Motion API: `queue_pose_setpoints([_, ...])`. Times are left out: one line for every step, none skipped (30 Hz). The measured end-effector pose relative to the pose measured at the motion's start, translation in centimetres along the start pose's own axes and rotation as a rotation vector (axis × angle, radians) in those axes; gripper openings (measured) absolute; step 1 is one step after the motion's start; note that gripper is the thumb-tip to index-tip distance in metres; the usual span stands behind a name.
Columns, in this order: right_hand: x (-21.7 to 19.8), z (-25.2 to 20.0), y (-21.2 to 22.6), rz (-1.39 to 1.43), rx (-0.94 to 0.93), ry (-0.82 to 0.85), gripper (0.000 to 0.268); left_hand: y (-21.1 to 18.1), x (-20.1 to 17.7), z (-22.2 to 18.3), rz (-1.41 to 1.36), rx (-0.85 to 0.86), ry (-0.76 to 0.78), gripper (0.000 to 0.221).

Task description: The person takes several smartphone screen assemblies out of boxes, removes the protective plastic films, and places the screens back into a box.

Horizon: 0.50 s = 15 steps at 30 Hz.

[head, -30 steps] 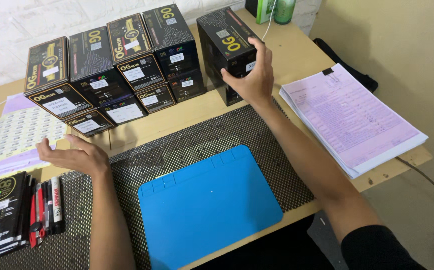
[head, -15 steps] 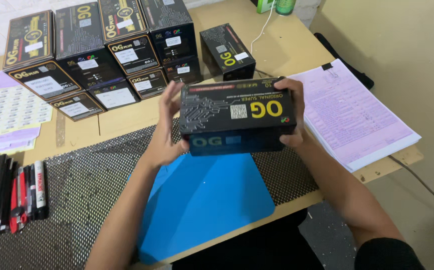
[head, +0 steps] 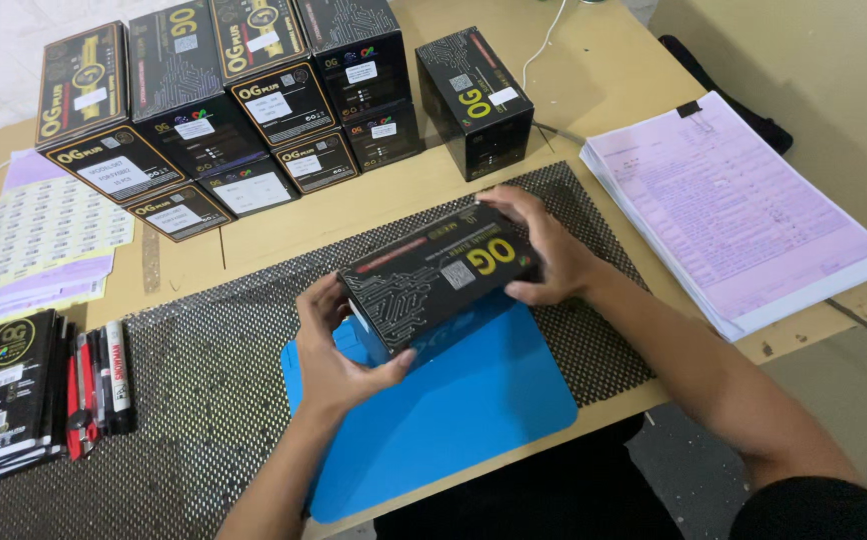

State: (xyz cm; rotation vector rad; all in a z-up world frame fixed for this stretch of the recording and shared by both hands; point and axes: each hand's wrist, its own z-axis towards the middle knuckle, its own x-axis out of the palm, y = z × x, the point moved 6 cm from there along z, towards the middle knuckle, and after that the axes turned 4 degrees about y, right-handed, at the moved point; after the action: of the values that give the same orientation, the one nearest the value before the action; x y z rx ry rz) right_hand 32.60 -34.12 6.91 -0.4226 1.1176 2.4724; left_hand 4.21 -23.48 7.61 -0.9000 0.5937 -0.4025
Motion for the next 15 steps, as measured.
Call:
queue_pose_setpoints([-0.3, -0.2, 0.0, -0.088, 0.069, -0.077, 0.108, -0.7, -0.2, -0.5, 0.036, -0.026, -0.099, 0.118])
queue_pose_setpoints([0.0, 0.1, 1.7, -0.088, 0.073, -0.077, 0.108, -1.0, 0.3, -0.8, 0.034, -0.028, -0.096, 0.118])
queue_pose_setpoints([0.0, 0.1, 2.1, -0.149, 0.324, -0.136, 0.090, -1.1, 0.3, -1.1, 0.037, -0.069, -0.170, 0.114])
queue_pose_setpoints([-0.1, 0.0, 2.7, -0.209, 0.567, -0.191, 0.073, -1.2, 0.3, -1.5, 0.043, -0.108, -0.250, 0.110])
queue_pose_setpoints([0.5, 0.1, 2.6, -0.209, 0.565, -0.189, 0.073, -1.7, 0.5, -1.6, 0.044, -0.108, -0.252, 0.110])
queue_pose_setpoints([0.8, 0.0, 2.2, -0.294, 0.646, -0.199, 0.056, -2.2, 0.4, -1.8, 0.106, -0.106, -0.300, 0.113])
queue_pose_setpoints([1.2, -0.1, 1.9, -0.380, 0.725, -0.209, 0.047, -2.7, 0.4, -2.0, 0.169, -0.105, -0.347, 0.116])
queue_pose_setpoints([1.6, 0.3, 2.9, -0.379, 0.722, -0.202, 0.047, -2.7, 0.7, -2.0, 0.170, -0.107, -0.355, 0.116])
queue_pose_setpoints([2.3, 0.5, 3.5, -0.318, 0.775, -0.135, 0.044, -2.8, 0.9, -2.0, 0.225, -0.086, -0.378, 0.116])
queue_pose_setpoints([3.1, 0.6, 4.1, -0.253, 0.827, -0.069, 0.047, -3.0, 1.2, -2.2, 0.282, -0.066, -0.400, 0.117])
queue_pose_setpoints([3.4, 0.6, 4.5, -0.251, 0.825, -0.062, 0.047, -3.1, 1.5, -2.1, 0.285, -0.070, -0.406, 0.117])
queue_pose_setpoints([4.3, 0.3, 4.7, -0.076, 0.862, -0.057, 0.048, -3.5, 1.7, -2.1, 0.295, -0.024, -0.403, 0.117])
queue_pose_setpoints([5.2, 0.1, 4.9, 0.100, 0.897, -0.052, 0.049, -4.0, 2.0, -2.1, 0.305, 0.021, -0.399, 0.118])
queue_pose_setpoints([5.1, 0.1, 5.3, 0.105, 0.890, -0.046, 0.049, -4.3, 1.9, -1.8, 0.313, 0.022, -0.405, 0.118])
queue_pose_setpoints([5.1, 0.3, 5.9, 0.157, 0.843, -0.036, 0.053, -4.6, 1.9, -1.4, 0.297, 0.047, -0.387, 0.118])
